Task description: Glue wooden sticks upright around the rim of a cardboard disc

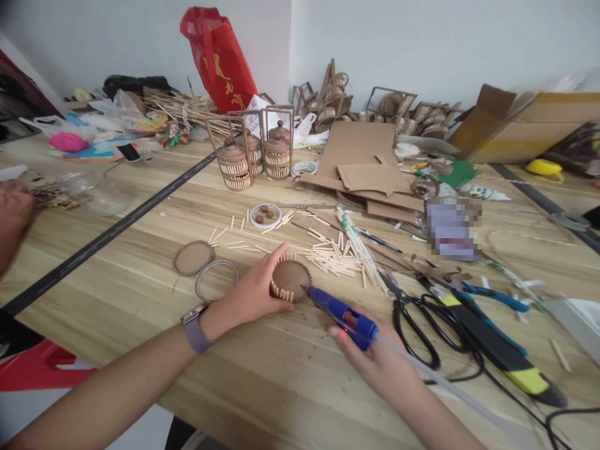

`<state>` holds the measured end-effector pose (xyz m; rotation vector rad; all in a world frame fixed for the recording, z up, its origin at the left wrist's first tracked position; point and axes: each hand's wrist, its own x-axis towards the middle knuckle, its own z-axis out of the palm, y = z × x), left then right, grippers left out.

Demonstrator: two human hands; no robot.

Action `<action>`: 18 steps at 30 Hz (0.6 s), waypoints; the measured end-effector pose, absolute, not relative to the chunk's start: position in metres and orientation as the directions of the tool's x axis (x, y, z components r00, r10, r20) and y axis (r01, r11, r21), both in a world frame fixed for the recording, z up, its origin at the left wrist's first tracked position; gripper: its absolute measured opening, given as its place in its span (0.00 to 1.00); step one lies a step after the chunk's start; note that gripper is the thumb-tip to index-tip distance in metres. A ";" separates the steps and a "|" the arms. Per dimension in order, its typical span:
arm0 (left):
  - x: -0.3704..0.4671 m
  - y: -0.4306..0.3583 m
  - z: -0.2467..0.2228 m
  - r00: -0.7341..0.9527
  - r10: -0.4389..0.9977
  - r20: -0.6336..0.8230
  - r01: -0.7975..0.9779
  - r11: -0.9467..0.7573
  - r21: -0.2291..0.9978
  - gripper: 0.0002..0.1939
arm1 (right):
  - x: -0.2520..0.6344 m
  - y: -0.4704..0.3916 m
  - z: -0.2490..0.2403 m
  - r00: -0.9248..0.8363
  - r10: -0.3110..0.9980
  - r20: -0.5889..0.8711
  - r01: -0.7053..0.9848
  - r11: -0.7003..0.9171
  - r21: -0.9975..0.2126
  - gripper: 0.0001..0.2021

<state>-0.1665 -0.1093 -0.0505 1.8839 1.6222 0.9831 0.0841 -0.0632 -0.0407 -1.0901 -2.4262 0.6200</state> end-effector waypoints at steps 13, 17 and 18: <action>-0.169 -0.109 -0.049 0.040 0.980 0.195 0.639 -0.175 0.749 0.62 | 0.114 -0.045 -0.020 -0.703 0.430 -0.566 0.547 -0.181 -0.817 0.27; -0.169 -0.109 -0.050 0.039 0.980 0.193 0.639 -0.173 0.749 0.62 | 0.111 -0.048 -0.021 -0.710 0.468 -0.527 0.628 0.080 -0.774 0.27; -0.168 -0.109 -0.050 0.040 0.980 0.193 0.639 -0.174 0.749 0.62 | 0.111 -0.047 -0.021 -0.714 0.555 -0.427 0.621 0.220 -0.752 0.27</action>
